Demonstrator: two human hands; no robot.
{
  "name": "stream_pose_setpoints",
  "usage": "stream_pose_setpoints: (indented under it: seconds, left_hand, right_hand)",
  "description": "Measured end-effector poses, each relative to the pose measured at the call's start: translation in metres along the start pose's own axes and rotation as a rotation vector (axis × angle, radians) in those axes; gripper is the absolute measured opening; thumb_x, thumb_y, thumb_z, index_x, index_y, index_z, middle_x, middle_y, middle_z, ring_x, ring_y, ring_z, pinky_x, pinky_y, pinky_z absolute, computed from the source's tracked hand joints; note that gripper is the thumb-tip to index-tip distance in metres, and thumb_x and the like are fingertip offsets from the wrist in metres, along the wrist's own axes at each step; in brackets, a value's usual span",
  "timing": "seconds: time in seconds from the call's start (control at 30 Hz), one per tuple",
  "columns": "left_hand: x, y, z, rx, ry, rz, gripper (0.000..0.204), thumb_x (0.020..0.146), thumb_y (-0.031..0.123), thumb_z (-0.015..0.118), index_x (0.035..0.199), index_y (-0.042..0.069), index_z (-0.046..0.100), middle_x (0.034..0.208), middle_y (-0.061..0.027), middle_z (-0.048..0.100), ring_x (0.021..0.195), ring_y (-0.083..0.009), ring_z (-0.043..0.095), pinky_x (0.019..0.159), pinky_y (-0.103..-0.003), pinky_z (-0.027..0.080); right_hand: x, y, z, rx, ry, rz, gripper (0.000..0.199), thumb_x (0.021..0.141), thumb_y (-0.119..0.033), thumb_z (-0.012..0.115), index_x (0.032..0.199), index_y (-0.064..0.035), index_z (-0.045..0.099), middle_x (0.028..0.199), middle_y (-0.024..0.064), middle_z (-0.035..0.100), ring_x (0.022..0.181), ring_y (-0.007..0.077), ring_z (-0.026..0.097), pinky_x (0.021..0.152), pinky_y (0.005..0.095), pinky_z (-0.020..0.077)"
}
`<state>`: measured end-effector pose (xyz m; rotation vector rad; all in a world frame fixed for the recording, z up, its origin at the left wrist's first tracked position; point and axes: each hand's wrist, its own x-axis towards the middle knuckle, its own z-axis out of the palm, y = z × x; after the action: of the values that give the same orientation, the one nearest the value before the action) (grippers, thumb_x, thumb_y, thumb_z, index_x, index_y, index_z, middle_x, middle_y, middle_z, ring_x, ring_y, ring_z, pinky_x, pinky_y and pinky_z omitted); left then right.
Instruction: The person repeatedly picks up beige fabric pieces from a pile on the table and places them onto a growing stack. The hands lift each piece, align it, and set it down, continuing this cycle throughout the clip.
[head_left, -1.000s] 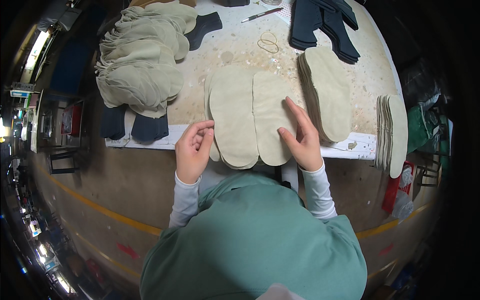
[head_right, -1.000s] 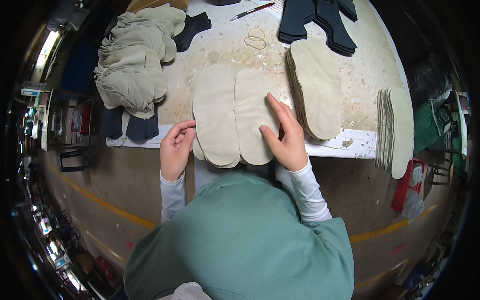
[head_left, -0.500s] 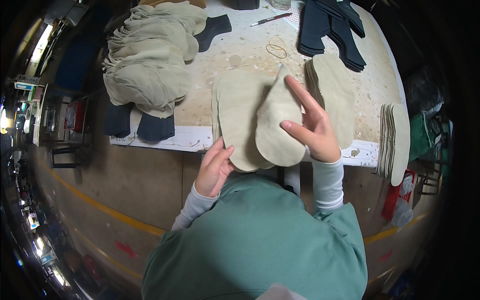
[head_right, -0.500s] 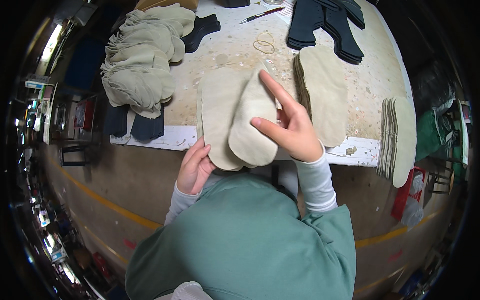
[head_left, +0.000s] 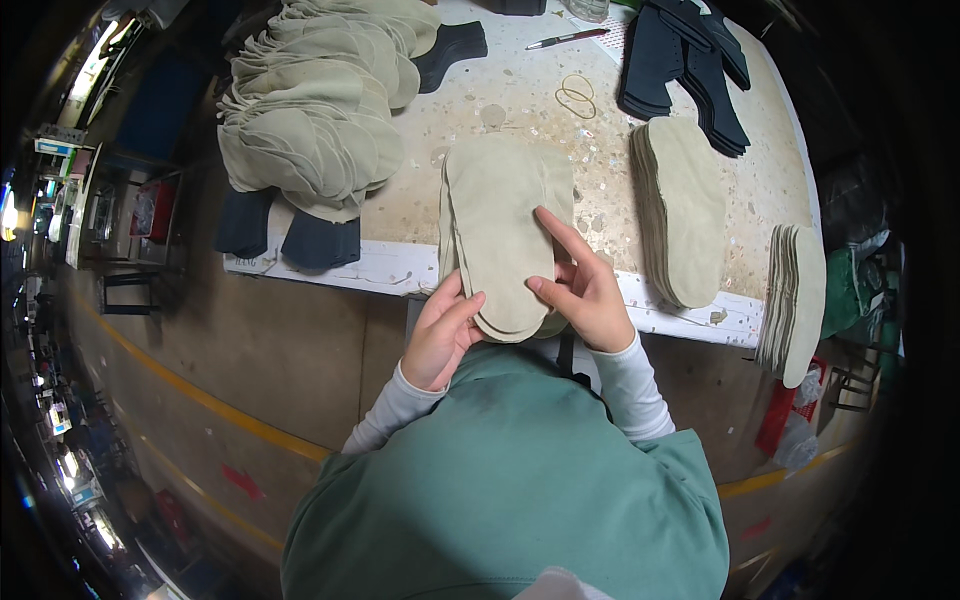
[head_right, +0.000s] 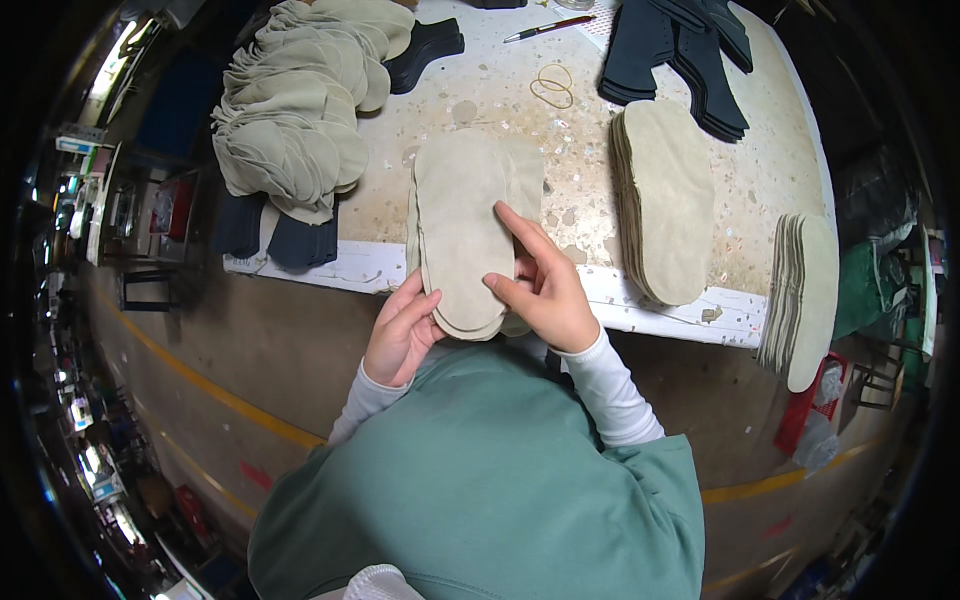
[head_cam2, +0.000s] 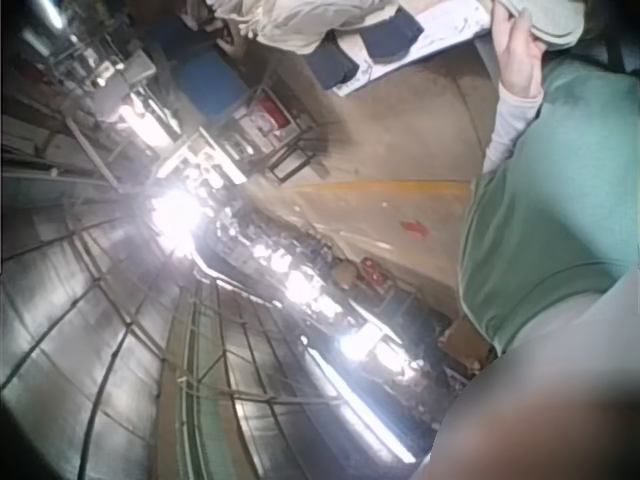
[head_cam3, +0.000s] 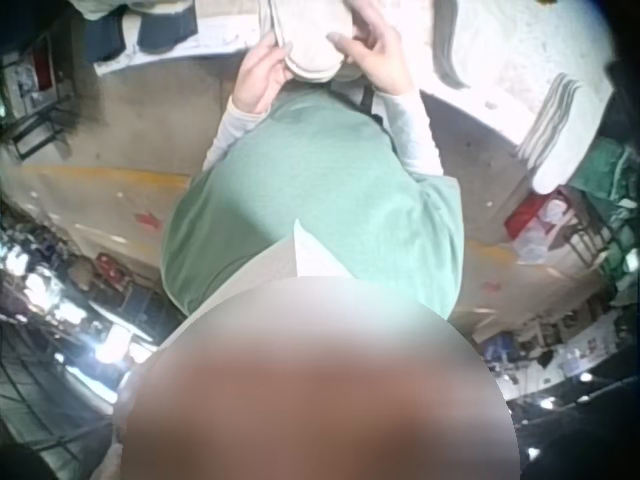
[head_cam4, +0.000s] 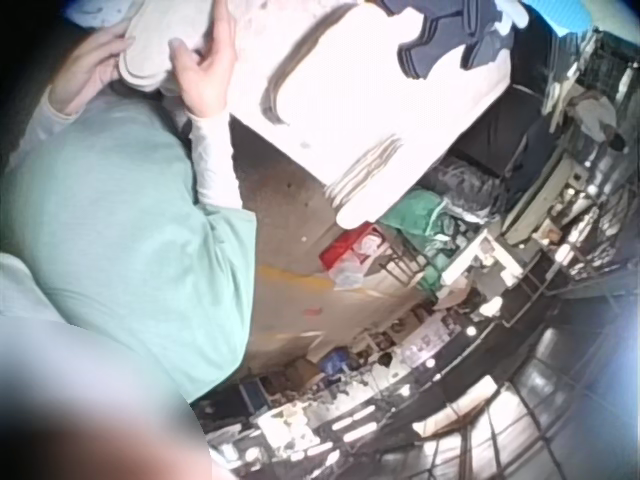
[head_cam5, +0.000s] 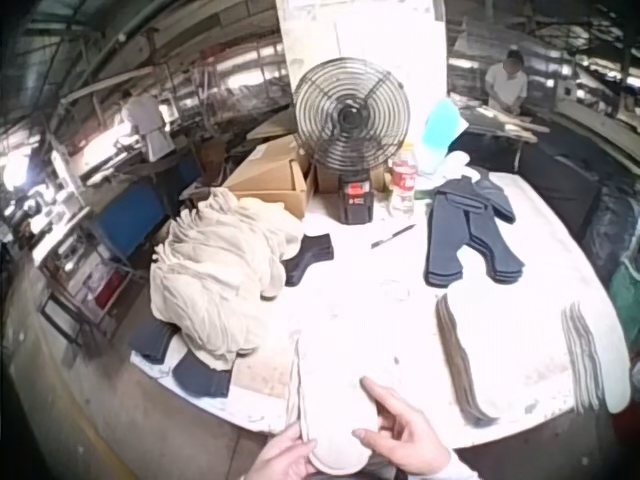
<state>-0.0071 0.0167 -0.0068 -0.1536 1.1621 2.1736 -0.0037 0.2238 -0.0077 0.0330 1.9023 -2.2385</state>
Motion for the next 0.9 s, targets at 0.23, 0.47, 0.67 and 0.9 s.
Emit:
stream_pose_setpoints:
  seconds: [0.23,0.47,0.67,0.9]
  left_hand:
    - [0.001,-0.002,0.002,0.001,0.028,0.016,0.051,0.098,0.007,0.045,0.146,-0.001,0.027,0.137,-0.0142,0.049,0.121,-0.021,0.055,0.098,-0.035,0.049]
    - [0.0,-0.005,0.002,-0.001,0.029,-0.01,0.049,0.098,0.007,0.045,0.144,0.0,0.03,0.136,-0.0142,0.05,0.121,-0.0208,0.055,0.097,-0.036,0.05]
    - [-0.003,-0.015,0.025,0.078,-0.134,-0.145,0.043,0.102,0.016,0.042,0.141,0.004,0.029,0.133,-0.0171,0.053,0.114,-0.0272,0.06,0.091,-0.039,0.053]
    - [0.002,0.001,0.021,0.395,-0.398,-0.26,0.033,0.103,0.022,0.039,0.129,0.002,0.04,0.126,-0.023,0.059,0.105,-0.0285,0.066,0.088,-0.035,0.053]
  right_hand:
    - [-0.013,0.0,0.015,0.014,0.048,-0.04,0.072,0.084,0.008,0.063,0.148,-0.0017,0.032,0.131,0.0066,0.045,0.08,0.0031,0.05,0.06,0.0182,0.0438]
    - [-0.008,0.001,0.001,-0.109,0.215,-0.066,0.047,0.094,-0.002,0.055,0.14,-0.0022,0.046,0.12,0.0068,0.051,0.081,0.008,0.057,0.062,0.0205,0.0507]
    - [0.012,-0.015,-0.016,-0.146,0.078,-0.138,0.049,0.093,-0.003,0.053,0.142,-0.0055,0.045,0.109,0.0058,0.057,0.086,0.0108,0.057,0.072,0.0222,0.0475]
    - [0.02,-0.055,-0.04,-0.85,-0.12,-0.388,0.06,0.08,0.008,0.053,0.138,-0.006,0.048,0.127,0.0179,0.054,0.107,0.034,0.06,0.088,0.0351,0.0484]
